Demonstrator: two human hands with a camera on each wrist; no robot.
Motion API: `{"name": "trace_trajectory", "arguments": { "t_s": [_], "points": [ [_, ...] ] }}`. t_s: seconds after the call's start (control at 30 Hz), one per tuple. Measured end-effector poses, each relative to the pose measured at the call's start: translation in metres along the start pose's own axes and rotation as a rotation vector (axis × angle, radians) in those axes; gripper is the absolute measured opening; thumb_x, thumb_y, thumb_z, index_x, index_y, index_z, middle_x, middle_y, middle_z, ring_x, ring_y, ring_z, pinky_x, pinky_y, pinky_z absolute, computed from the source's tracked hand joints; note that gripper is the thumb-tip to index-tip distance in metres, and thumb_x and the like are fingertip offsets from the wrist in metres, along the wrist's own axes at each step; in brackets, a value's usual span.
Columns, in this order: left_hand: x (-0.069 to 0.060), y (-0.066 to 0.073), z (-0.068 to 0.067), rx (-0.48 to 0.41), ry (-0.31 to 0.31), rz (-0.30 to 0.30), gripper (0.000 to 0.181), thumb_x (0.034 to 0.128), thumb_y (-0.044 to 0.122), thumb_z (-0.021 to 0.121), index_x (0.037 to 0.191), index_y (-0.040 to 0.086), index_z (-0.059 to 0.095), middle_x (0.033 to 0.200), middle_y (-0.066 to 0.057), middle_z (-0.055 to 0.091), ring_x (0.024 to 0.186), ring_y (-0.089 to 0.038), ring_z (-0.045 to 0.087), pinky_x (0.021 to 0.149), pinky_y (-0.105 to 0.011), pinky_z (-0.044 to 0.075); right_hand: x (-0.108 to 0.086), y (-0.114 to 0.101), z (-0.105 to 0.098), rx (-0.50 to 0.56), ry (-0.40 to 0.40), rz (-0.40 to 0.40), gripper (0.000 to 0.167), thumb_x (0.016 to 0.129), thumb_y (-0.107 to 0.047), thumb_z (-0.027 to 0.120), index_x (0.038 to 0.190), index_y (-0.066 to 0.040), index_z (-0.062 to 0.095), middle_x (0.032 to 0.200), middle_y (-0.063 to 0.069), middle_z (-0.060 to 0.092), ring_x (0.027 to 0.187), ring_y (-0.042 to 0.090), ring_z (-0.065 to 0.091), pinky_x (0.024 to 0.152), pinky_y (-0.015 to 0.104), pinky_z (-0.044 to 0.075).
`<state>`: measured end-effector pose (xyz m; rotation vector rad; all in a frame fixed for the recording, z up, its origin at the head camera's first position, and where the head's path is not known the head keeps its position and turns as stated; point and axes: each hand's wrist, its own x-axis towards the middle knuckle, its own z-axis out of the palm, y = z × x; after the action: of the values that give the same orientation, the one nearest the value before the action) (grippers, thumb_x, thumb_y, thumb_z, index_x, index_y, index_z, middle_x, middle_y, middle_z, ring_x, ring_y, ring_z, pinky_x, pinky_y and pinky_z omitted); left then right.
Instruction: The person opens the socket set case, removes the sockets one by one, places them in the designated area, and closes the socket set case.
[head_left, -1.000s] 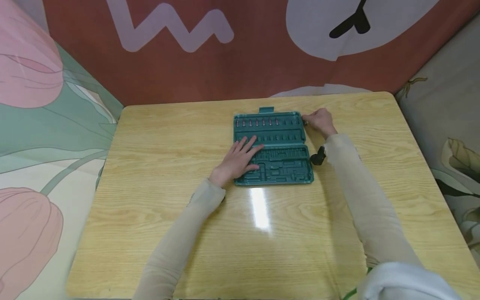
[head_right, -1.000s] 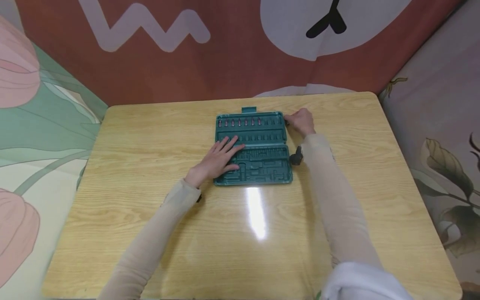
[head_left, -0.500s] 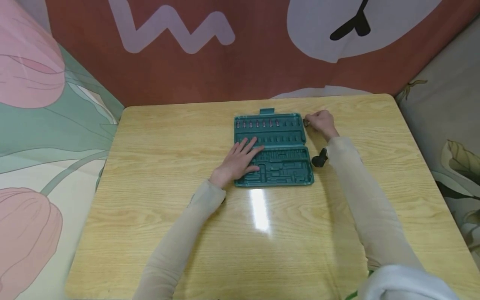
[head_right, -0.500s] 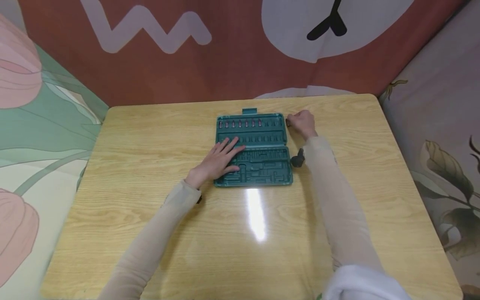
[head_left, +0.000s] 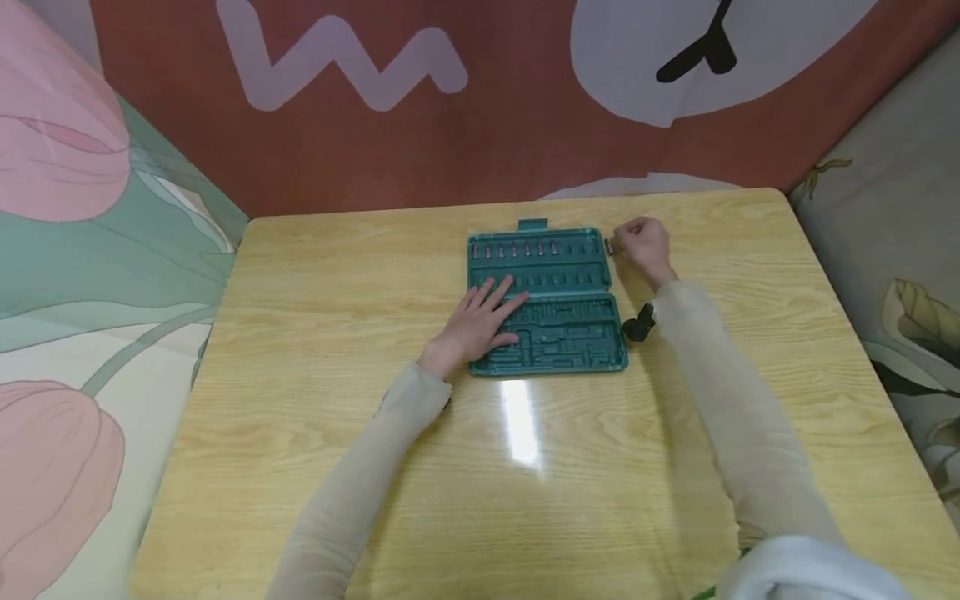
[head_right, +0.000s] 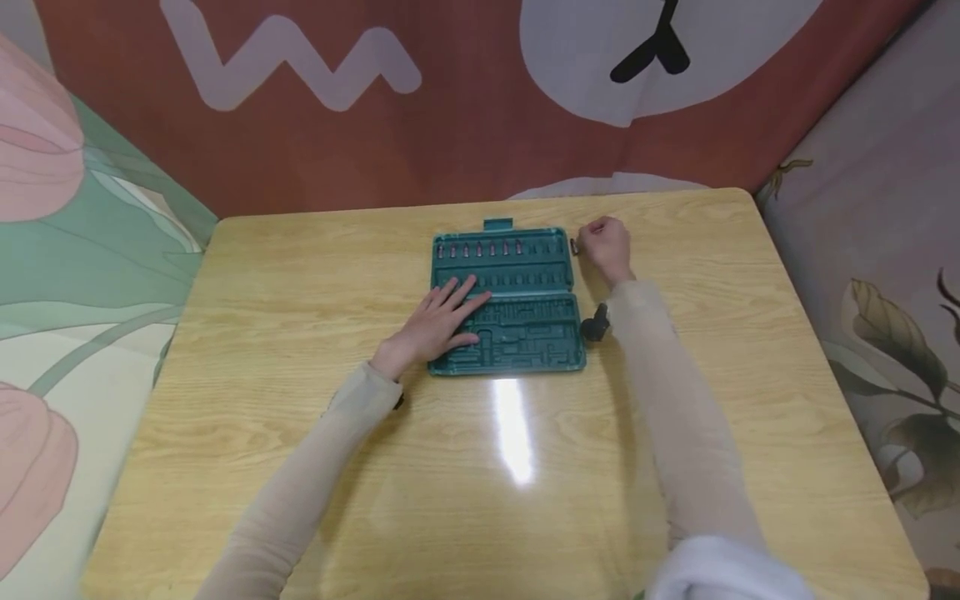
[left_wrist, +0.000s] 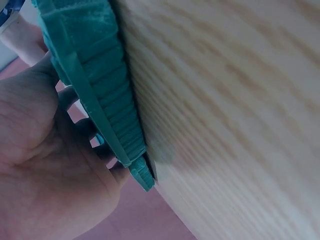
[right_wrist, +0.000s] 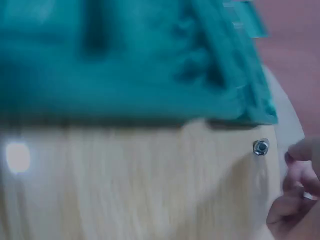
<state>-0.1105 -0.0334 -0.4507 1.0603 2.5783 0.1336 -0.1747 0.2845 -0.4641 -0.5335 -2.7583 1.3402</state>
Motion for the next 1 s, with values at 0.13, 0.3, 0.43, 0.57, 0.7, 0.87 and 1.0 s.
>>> {"name": "trace_trajectory", "arguments": {
  "t_s": [0.13,0.3,0.43,0.57,0.7,0.87,1.0],
  "points": [
    [0.000,0.000,0.001,0.009,-0.002,0.006,0.070,0.0992,0.050,0.042,0.157,0.027,0.010,0.162,-0.007,-0.003,0.147,-0.030,-0.003,0.116,-0.045,0.003,0.000,-0.021,0.004,-0.050,-0.021,-0.076,0.027,0.095,-0.021,0.053,0.104,0.002,0.065,0.083,0.007,0.060,0.059,0.011,0.051,0.052,0.024,0.042],
    [0.000,0.000,0.001,0.051,-0.005,0.011,0.070,0.0999,0.051,0.039,0.157,0.027,0.007,0.162,-0.007,-0.004,0.147,-0.030,-0.003,0.116,-0.045,0.003,-0.006,-0.053,0.017,-0.098,-0.267,-0.099,0.027,0.098,-0.018,0.054,0.108,0.003,0.067,0.081,0.011,0.064,0.065,0.019,0.058,0.061,0.031,0.048],
    [0.000,0.000,0.000,0.083,-0.011,0.006,0.069,0.1006,0.051,0.037,0.157,0.027,0.005,0.162,-0.007,-0.004,0.147,-0.030,-0.002,0.116,-0.045,0.003,-0.009,-0.065,0.033,-0.108,-0.340,-0.090,0.029,0.099,-0.018,0.056,0.107,0.006,0.069,0.080,0.013,0.068,0.065,0.019,0.061,0.068,0.035,0.051],
    [-0.001,0.000,0.001,0.090,-0.012,0.002,0.067,0.1011,0.051,0.035,0.157,0.028,0.005,0.162,-0.006,-0.005,0.147,-0.030,-0.001,0.116,-0.044,0.004,-0.008,-0.067,0.045,-0.108,-0.301,-0.068,0.029,0.097,-0.019,0.059,0.088,0.005,0.072,0.072,0.011,0.067,0.058,0.016,0.058,0.066,0.036,0.050],
    [0.001,-0.002,0.005,0.110,0.000,-0.003,0.066,0.1017,0.051,0.033,0.157,0.029,0.004,0.162,-0.005,-0.006,0.147,-0.029,-0.002,0.116,-0.044,0.002,-0.004,-0.066,0.053,-0.177,-0.307,-0.070,0.044,0.096,-0.023,0.060,0.058,-0.003,0.060,0.051,0.003,0.050,0.043,0.012,0.039,0.051,0.031,0.038],
    [0.003,-0.004,0.009,0.123,-0.004,-0.007,0.065,0.1020,0.051,0.031,0.156,0.030,0.002,0.162,-0.004,-0.007,0.147,-0.028,-0.004,0.116,-0.043,0.001,0.001,-0.066,0.058,-0.261,-0.348,-0.027,0.053,0.096,-0.029,0.059,0.048,-0.009,0.050,0.046,-0.003,0.031,0.042,0.012,0.025,0.044,0.029,0.025],
    [0.003,-0.004,0.009,0.124,-0.006,-0.011,0.065,0.1022,0.051,0.031,0.156,0.030,0.001,0.162,-0.004,-0.007,0.147,-0.028,-0.004,0.116,-0.043,0.001,0.000,-0.067,0.059,-0.267,-0.335,0.012,0.053,0.096,-0.030,0.060,0.048,-0.009,0.050,0.046,-0.002,0.031,0.042,0.013,0.024,0.044,0.029,0.023]
  ]
}}
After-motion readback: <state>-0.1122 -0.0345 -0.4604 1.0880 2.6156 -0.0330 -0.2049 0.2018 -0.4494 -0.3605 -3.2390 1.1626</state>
